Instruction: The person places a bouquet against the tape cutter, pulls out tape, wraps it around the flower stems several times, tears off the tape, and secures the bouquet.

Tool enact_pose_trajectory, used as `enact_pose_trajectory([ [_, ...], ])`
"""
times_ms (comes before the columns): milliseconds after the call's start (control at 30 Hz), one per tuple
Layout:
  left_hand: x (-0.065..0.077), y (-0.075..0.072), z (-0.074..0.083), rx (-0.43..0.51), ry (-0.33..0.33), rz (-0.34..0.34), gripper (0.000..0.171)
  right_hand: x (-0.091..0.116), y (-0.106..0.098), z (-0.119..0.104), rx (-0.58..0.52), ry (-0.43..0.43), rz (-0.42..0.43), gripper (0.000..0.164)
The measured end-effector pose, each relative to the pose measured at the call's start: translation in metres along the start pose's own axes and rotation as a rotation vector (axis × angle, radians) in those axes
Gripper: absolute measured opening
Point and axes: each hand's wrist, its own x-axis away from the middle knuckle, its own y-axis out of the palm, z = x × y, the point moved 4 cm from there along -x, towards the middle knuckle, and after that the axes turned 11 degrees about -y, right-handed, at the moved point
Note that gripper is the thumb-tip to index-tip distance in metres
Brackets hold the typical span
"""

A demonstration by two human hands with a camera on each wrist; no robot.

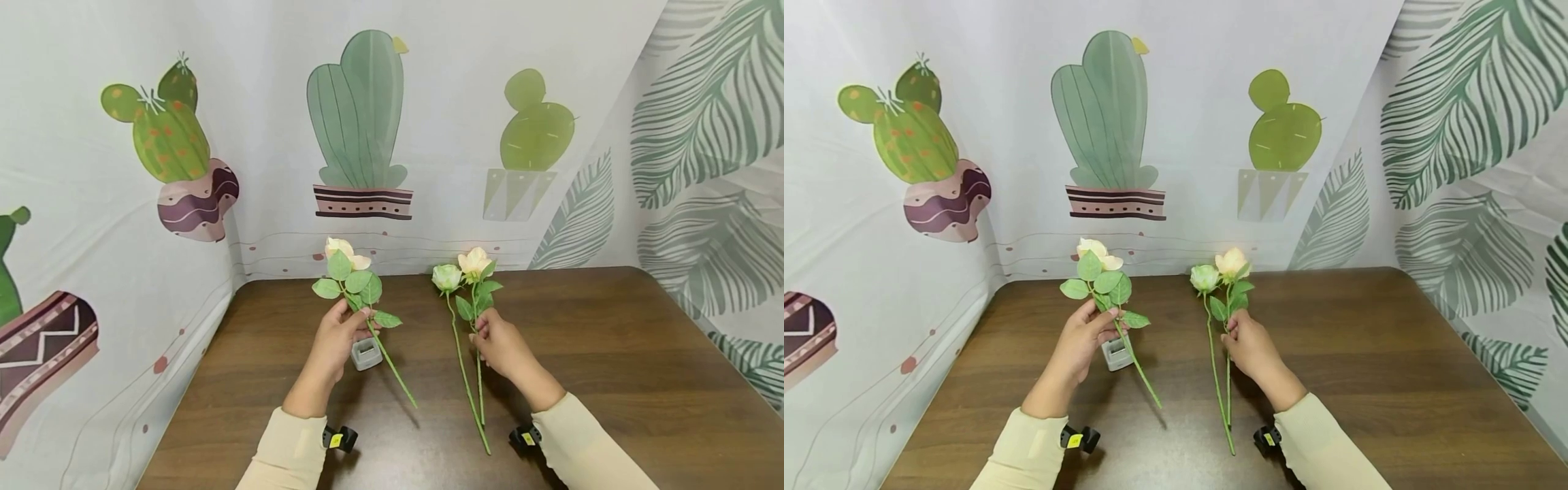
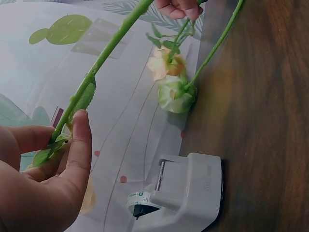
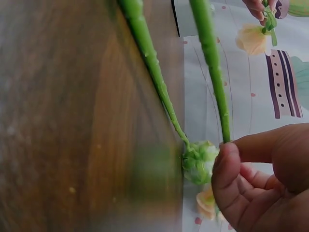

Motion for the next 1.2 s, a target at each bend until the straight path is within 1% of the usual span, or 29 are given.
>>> enact_pose_trajectory([
  [167, 0.0, -0.001, -0.001, 0.002, 0.0, 0.012, 0.028, -0.003, -0.002, -0.005, -0.005, -0.068, 0.042, 0.02],
  [433, 0.0, -0.001, -0.001, 0.013, 0.002, 0.002, 0.028, -0.003, -0.005, -0.012, -0.058, -0.082, 0.089, 0.027],
  [667, -0.001, 0.002, -0.002, 0.016, -0.003, -0.006, 0.028, -0.001, -0.006, -0.022, -0.058, -0.104, 0.087, 0.029],
  [767, 0.0, 0.003, -0.002, 0.021, -0.008, -0.008, 0.029, 0.001, -0.006, -0.028, -0.064, -0.127, 0.083, 0.028],
  [900, 0.001, 0.004, -0.002, 0.005, -0.014, -0.015, 0.028, 0.004, -0.006, -0.036, -0.065, -0.163, 0.081, 0.028],
  [1200, 0.001, 0.013, -0.007, 0.024, -0.021, -0.045, 0.027, 0.009, -0.007, -0.051, -0.079, -0.232, 0.086, 0.029],
])
